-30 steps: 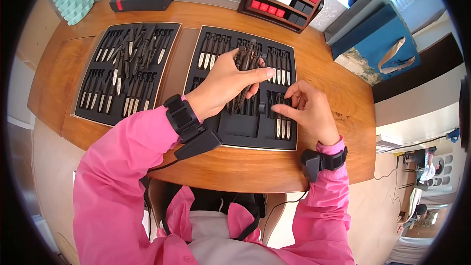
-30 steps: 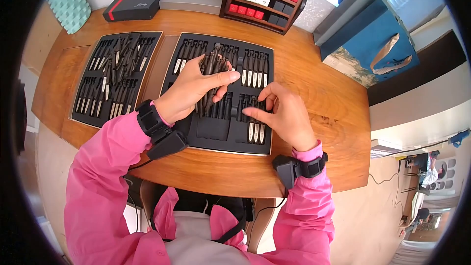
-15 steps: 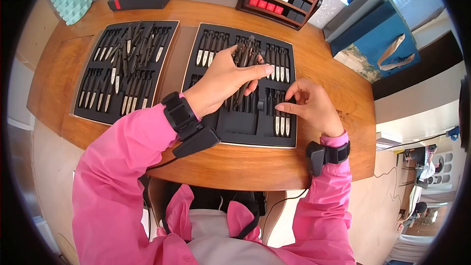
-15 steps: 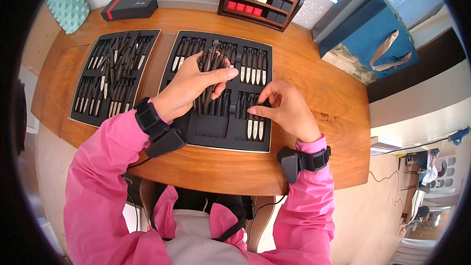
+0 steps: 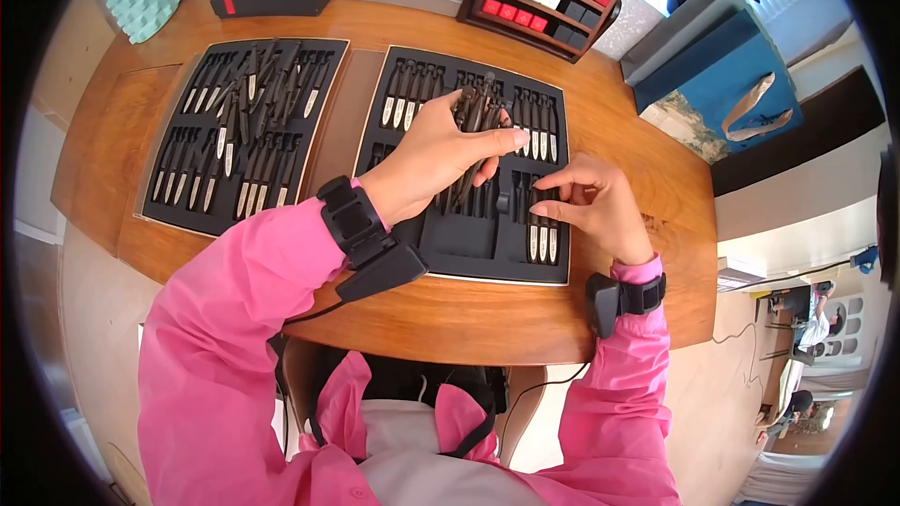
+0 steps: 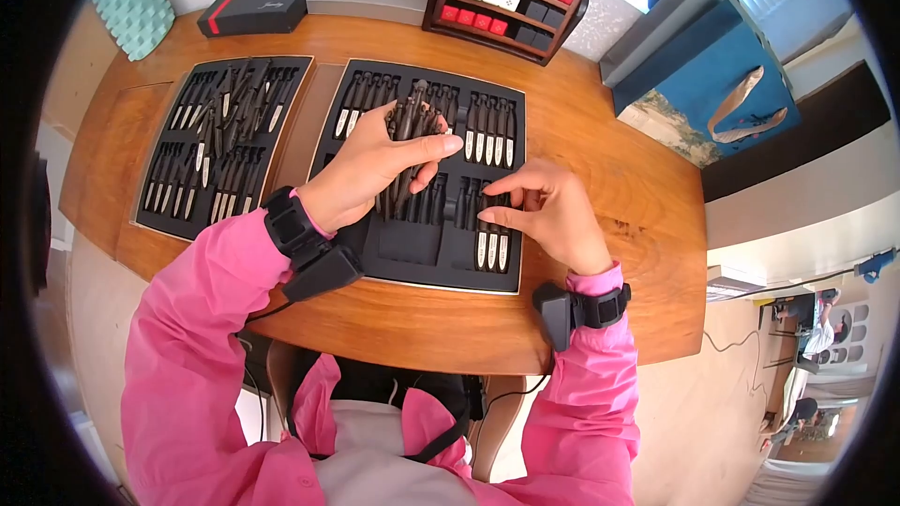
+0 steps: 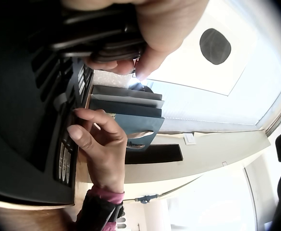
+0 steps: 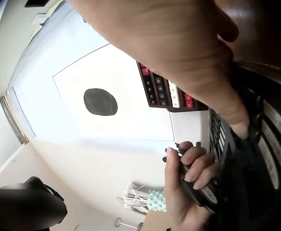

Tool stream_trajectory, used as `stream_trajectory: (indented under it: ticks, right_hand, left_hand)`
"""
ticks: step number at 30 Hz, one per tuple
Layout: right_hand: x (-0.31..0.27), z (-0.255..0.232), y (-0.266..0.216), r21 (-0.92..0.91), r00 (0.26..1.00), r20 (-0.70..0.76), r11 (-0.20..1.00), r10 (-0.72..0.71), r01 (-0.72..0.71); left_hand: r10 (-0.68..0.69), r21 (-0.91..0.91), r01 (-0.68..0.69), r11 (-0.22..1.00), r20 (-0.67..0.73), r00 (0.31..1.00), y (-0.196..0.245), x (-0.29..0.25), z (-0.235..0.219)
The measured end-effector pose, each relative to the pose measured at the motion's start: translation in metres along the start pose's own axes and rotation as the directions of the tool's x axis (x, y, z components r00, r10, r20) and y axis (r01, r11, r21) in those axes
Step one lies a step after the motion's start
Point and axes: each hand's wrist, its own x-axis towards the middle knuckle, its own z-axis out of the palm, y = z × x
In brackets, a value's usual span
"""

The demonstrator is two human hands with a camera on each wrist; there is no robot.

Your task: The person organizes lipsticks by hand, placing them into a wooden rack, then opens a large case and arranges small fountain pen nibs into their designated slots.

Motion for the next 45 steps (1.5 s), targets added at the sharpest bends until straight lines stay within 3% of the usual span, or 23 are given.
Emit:
stream_trajectory:
  ticks: [1,4,5,7,15,18,20,21,25,27,29,31,33,35,37,39,41,43,45]
  right_hand:
    - [-0.002,0.001,0.0,-0.002,1.0,0.002,1.0,-0.002,0.002]
    - [-0.011,0.003,-0.002,-0.186,0.974,-0.023,0.959,-0.224,0.216]
    - [-0.014,0.003,-0.006,-0.185,0.974,-0.019,0.958,-0.225,0.218]
    - [-0.02,0.004,-0.012,-0.371,0.97,0.009,0.9,-0.243,0.229]
    - [-0.023,-0.001,-0.016,-0.397,0.977,0.07,0.893,-0.202,0.213]
    - [-0.02,0.0,-0.002,-0.308,0.967,0.068,0.916,-0.247,0.256]
    - [-0.019,-0.001,0.002,-0.067,0.986,0.048,0.985,-0.157,0.16]
    - [-0.019,0.0,0.002,-0.068,0.987,0.046,0.985,-0.156,0.159]
    - [-0.01,0.011,-0.01,0.005,0.984,-0.113,0.99,-0.139,0.14]
    - [-0.001,0.021,-0.017,0.154,0.972,-0.214,0.979,-0.102,0.137]
    - [0.006,0.032,-0.03,0.234,0.982,-0.163,0.963,-0.093,0.13]
    - [0.01,0.042,-0.038,0.192,0.988,-0.106,0.972,-0.115,0.134]
    - [0.014,0.053,-0.047,0.137,0.974,-0.146,0.972,-0.173,0.193]
    - [0.012,0.06,-0.052,-0.121,0.95,-0.214,0.972,-0.225,0.203]
    - [0.01,0.061,-0.053,-0.109,0.948,-0.24,0.976,-0.211,0.19]
    - [0.009,0.061,-0.05,0.007,0.974,-0.212,0.996,-0.082,0.085]
    - [0.009,0.06,-0.043,0.084,0.985,-0.166,0.995,-0.048,0.062]
    - [0.007,0.055,-0.044,0.158,0.993,-0.12,0.987,-0.016,0.035]
    - [0.001,0.048,-0.054,0.243,0.994,-0.009,0.965,0.107,-0.101]
  left_hand:
    - [-0.009,-0.003,0.009,1.0,0.0,1.0,0.001,0.0,0.0]
    - [-0.009,-0.016,0.009,1.0,0.004,1.0,0.0,0.0,0.0]
    - [-0.008,-0.017,0.008,1.0,0.0,1.0,0.0,0.0,-0.001]
    - [-0.006,-0.021,0.006,1.0,0.014,1.0,-0.001,0.0,-0.001]
    - [-0.004,-0.031,0.004,1.0,-0.005,1.0,0.0,0.0,0.001]
    - [-0.012,-0.027,0.012,1.0,0.012,1.0,0.001,0.0,0.0]
    - [-0.037,-0.038,0.038,0.999,0.012,0.999,-0.002,0.002,-0.001]
    - [-0.036,-0.038,0.037,0.999,0.013,0.999,-0.002,0.002,0.0]
    - [-0.043,-0.073,0.046,0.996,0.038,0.998,-0.001,0.001,-0.001]
    - [-0.052,-0.088,0.057,0.995,0.056,0.997,-0.001,0.001,-0.001]
    - [-0.011,-0.076,0.016,0.997,0.057,0.998,-0.002,0.002,-0.001]
    - [-0.028,-0.019,0.029,0.999,0.031,0.999,-0.004,0.003,0.0]
    - [0.007,0.007,-0.007,1.0,-0.013,1.0,-0.005,0.003,0.001]
    - [0.005,-0.008,-0.005,1.0,-0.021,1.0,-0.005,0.003,0.001]
    - [0.019,0.007,-0.019,1.0,-0.008,1.0,-0.009,0.005,-0.001]
    - [0.018,0.0,-0.018,1.0,0.005,1.0,-0.009,0.005,-0.002]
    - [0.015,-0.005,-0.015,1.0,0.021,1.0,-0.008,0.004,-0.003]
    - [0.018,0.031,-0.016,0.999,-0.062,0.998,-0.007,0.004,-0.003]
    - [0.021,0.019,-0.019,1.0,-0.112,0.994,-0.005,0.005,-0.002]
